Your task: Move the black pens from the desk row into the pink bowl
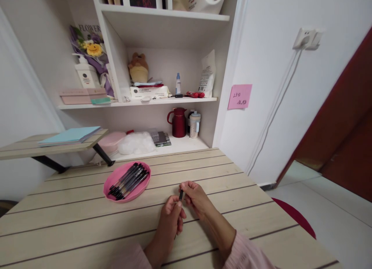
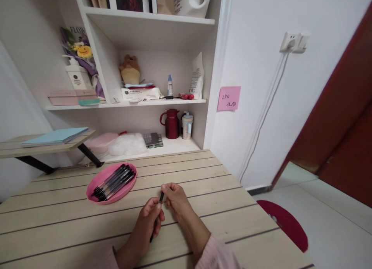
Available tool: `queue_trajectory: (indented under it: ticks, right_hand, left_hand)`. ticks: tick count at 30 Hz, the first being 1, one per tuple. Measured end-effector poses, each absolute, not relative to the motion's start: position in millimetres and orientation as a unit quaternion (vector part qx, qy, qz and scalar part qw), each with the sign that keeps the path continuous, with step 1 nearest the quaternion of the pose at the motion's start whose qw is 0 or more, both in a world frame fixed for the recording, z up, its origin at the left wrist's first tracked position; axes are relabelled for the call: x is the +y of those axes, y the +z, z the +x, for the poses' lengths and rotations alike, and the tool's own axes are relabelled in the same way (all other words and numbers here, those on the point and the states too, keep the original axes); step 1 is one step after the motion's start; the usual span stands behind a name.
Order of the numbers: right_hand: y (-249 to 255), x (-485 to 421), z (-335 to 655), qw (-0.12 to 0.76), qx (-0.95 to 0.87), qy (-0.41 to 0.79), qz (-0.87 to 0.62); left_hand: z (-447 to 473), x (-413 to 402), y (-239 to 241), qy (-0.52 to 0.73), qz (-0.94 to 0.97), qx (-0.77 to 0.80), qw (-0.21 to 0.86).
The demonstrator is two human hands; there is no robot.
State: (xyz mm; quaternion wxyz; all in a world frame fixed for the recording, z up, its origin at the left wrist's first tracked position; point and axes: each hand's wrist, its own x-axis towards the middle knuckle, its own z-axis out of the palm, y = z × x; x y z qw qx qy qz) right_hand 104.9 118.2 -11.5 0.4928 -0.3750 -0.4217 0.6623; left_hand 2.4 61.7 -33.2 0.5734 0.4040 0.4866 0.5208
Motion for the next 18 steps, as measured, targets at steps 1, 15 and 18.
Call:
queue_trajectory:
  ticks: [1, 15, 18]
  right_hand:
    - [-11.2, 117.9, 104.9, 0.492, -0.422, 0.657, -0.384]
    - [-13.1, 119.2, 105.8, 0.496, -0.423, 0.678, -0.339]
    - [-13.4, 118.7, 105.3, 0.493, -0.412, 0.683, -0.347]
  left_hand:
    - [2.4, 61.4, -32.9, 0.519, 0.404, 0.489, 0.574]
    - [1.4, 62.1, -35.6, 0.509, 0.419, 0.475, 0.583]
    - [1.9, 61.8, -33.9, 0.512, 0.419, 0.471, 0.583]
